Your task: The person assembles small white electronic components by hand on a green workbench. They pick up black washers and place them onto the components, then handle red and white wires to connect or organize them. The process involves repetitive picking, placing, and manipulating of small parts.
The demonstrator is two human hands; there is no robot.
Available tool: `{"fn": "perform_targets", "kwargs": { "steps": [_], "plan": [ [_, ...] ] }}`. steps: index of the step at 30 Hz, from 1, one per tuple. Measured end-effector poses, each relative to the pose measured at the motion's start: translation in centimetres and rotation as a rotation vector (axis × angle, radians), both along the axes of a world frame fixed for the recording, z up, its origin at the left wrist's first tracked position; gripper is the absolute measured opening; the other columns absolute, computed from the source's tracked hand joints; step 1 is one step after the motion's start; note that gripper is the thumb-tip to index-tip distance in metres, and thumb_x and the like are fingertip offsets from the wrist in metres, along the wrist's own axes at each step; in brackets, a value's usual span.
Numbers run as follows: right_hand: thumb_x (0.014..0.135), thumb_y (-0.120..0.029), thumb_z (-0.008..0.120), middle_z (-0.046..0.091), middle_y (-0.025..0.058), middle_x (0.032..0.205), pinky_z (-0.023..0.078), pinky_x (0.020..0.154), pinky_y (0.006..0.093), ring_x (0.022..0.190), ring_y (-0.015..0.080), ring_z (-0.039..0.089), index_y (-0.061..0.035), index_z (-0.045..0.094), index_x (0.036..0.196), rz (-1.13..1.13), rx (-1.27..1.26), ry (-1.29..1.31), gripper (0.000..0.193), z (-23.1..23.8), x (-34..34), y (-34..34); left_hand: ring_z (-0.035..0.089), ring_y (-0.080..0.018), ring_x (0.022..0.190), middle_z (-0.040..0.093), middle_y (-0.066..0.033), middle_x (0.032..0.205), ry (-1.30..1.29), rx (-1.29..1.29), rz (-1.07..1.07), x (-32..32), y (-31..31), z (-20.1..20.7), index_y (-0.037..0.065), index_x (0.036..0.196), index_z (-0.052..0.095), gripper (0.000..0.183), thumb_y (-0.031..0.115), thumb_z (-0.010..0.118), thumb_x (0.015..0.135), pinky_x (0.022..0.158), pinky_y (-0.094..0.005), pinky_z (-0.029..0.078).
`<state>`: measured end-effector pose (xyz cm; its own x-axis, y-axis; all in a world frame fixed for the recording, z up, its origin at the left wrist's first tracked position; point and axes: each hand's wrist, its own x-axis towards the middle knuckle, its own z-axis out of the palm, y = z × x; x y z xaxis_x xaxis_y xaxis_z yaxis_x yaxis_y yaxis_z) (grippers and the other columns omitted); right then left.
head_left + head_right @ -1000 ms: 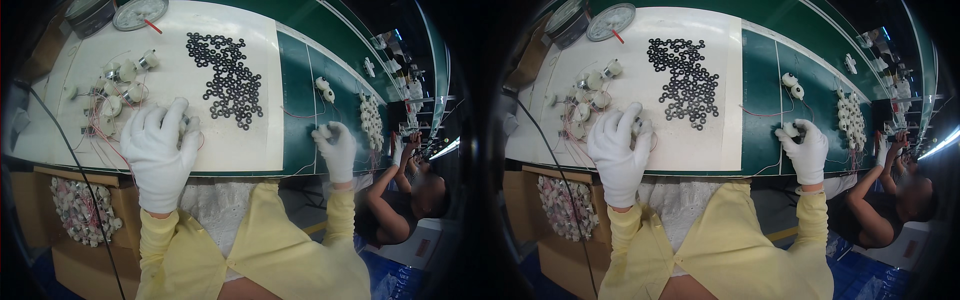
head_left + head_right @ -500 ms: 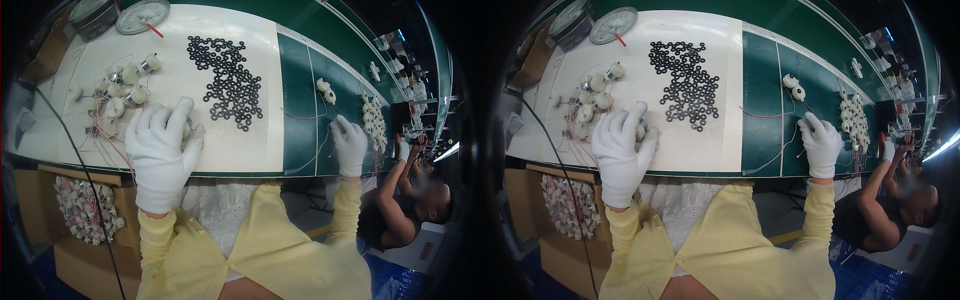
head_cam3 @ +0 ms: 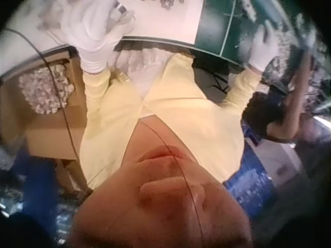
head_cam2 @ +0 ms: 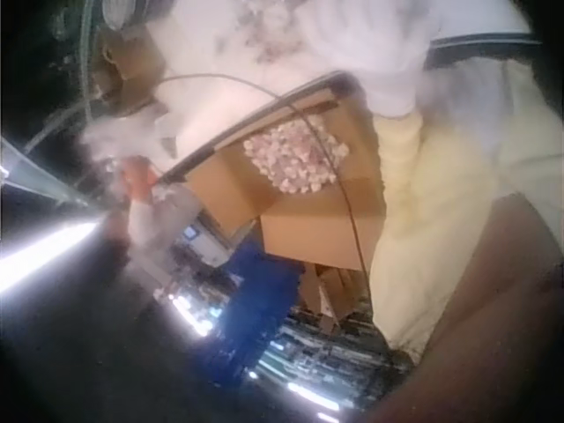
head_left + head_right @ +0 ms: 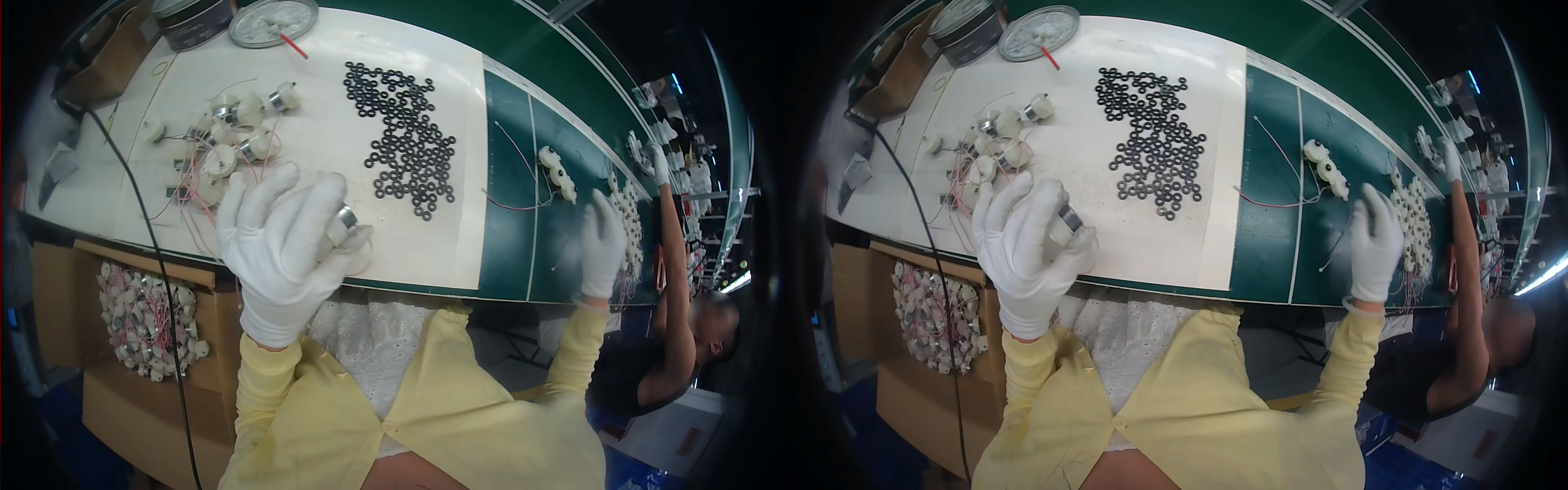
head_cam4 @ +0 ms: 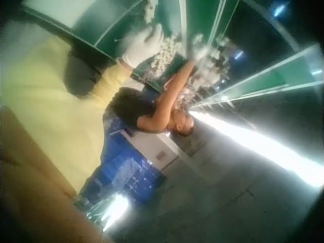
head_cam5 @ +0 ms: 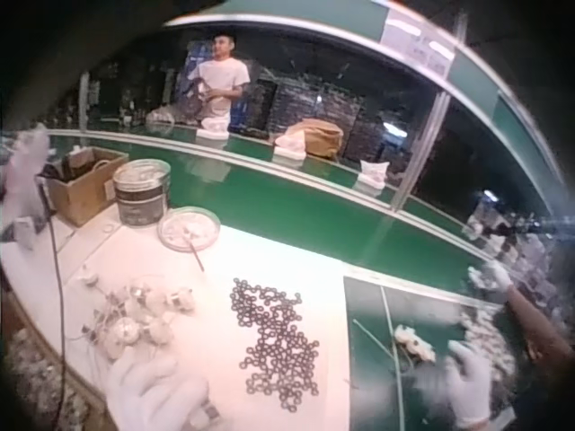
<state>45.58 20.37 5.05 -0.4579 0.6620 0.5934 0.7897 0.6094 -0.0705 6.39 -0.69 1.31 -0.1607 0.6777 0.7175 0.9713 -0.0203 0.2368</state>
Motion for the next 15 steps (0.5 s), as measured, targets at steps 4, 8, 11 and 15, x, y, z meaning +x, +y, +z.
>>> {"fn": "perform_targets", "kwargs": {
  "steps": [4,8,11,15],
  "plan": [
    [0.11,-0.028,0.054,0.071,0.0118,0.123,0.051,0.082,0.0339,0.095,0.0208,0.067,-0.0015,0.064,0.137,0.155,-0.221,0.656,0.039,0.9,-5.1,-6.4,0.06,-0.0218,0.12,0.072,0.0007,0.108,-0.003,0.087,-0.062,2.3,-0.3,3.1,0.019,0.11,0.067,0.033,0.035,0.079,0.085,0.113,-0.0511,0.04],
    [0.112,-0.056,0.034,0.068,0.021,0.125,0.049,0.091,0.0375,0.106,0.0264,0.065,-0.0027,0.057,0.145,0.89,-0.749,1.332,0.067,-0.8,-15.2,-11.5,0.063,-0.016,0.106,0.068,0.002,0.105,-0.111,0.251,-0.28,6.4,0.7,5.4,0.028,0.096,0.067,0.014,0.032,0.075,0.086,0.108,-0.0461,0.045],
    [0.112,-0.056,0.036,0.068,0.0179,0.115,0.044,0.078,0.0349,0.089,0.0216,0.057,-0.0001,0.06,0.136,0.991,-1.23,1.517,0.065,-1.9,-19.3,-12.8,0.064,-0.0165,0.102,0.067,0.0017,0.106,-0.158,0.373,-0.284,8.5,3.5,4.3,0.026,0.093,0.069,0.011,0.032,0.073,0.084,0.099,-0.0429,0.051],
    [0.111,-0.056,0.039,0.068,0.0138,0.102,0.036,0.061,0.0314,0.067,0.0151,0.046,0.0034,0.063,0.124,0.968,-1.687,1.618,0.065,-2.2,-18.2,-11.7,0.066,-0.025,0.102,0.068,-0.0039,0.106,-0.217,0.267,-0.328,7.6,5.4,4.6,0.018,0.1,0.071,0.024,0.03,0.075,0.079,0.086,-0.0429,0.054]
  ]
}}
